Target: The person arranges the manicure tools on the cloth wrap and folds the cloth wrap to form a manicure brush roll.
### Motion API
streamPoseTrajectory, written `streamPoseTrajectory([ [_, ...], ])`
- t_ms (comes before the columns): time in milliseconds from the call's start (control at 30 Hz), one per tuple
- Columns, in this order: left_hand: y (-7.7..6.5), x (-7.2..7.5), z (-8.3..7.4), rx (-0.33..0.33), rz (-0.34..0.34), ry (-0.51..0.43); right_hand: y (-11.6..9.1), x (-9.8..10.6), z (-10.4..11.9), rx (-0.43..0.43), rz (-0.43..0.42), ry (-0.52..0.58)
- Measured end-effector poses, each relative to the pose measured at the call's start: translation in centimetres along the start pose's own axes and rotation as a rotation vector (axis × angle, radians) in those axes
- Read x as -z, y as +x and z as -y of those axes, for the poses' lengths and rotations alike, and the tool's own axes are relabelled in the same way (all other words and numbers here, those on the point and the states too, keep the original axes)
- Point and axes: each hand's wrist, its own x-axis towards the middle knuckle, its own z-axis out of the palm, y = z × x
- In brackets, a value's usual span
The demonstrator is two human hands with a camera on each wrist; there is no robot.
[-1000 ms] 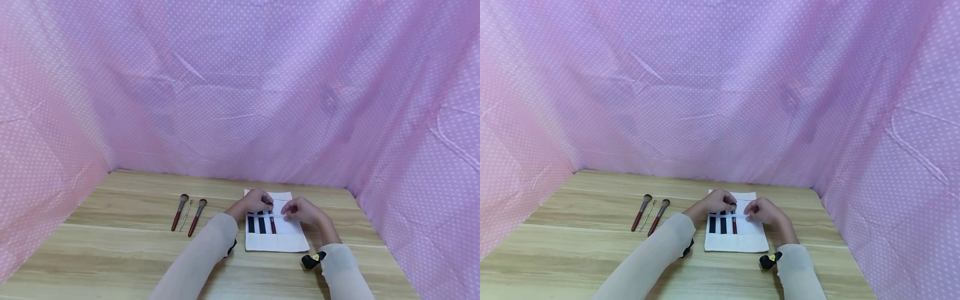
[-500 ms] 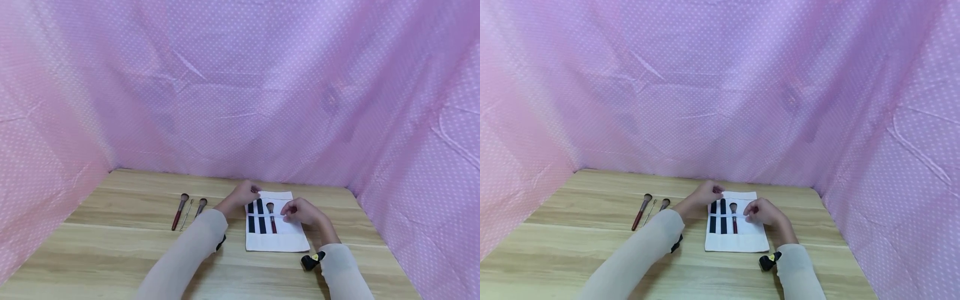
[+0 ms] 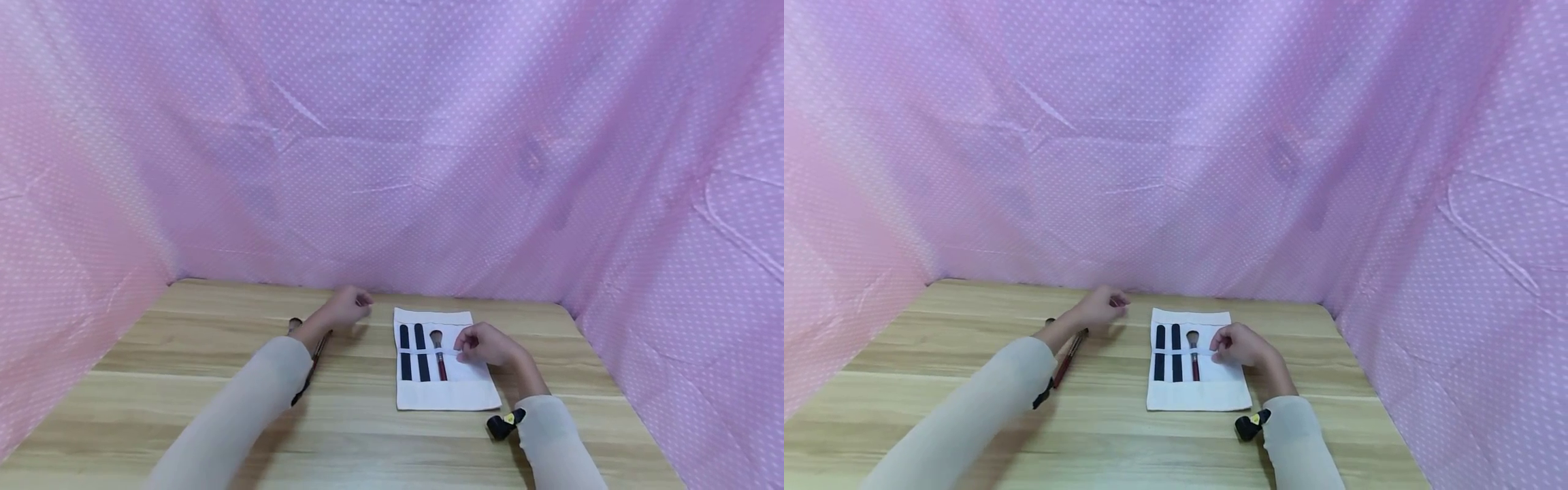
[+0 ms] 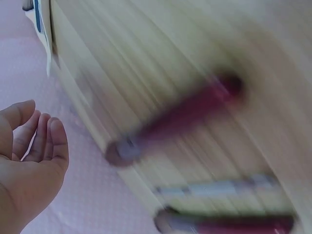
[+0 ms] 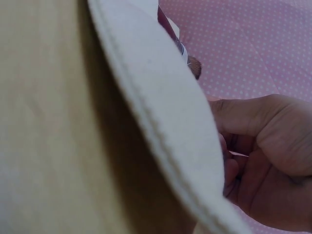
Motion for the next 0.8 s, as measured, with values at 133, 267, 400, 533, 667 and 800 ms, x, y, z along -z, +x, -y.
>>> streamPoseTrajectory([
  [133,-1.3,1.8,1.4,0.012,-0.001,0.023,0.1,0.0,0.2,-0.007,0.005,-0.008],
  [267,-2.6,2.8,2.6,-0.003,0.002,-0.003,0.1,0.0,0.2,-0.024,0.007,-0.009],
  [400,-3.8,3.2,3.4,-0.021,0.0,-0.012,0.1,-0.1,0.3,-0.035,0.012,0.002],
  [533,-5.0,3.5,4.1,-0.047,-0.012,0.035,0.0,-0.2,0.4,-0.016,0.016,-0.003],
  [667,-6.1,3.6,4.7,-0.01,-0.011,0.039,-0.1,-0.2,0.3,-0.009,0.015,0.008],
  [800,-7.0,3.5,5.2,0.027,-0.011,0.003,-0.1,-0.3,0.2,-0.009,0.013,0.035],
])
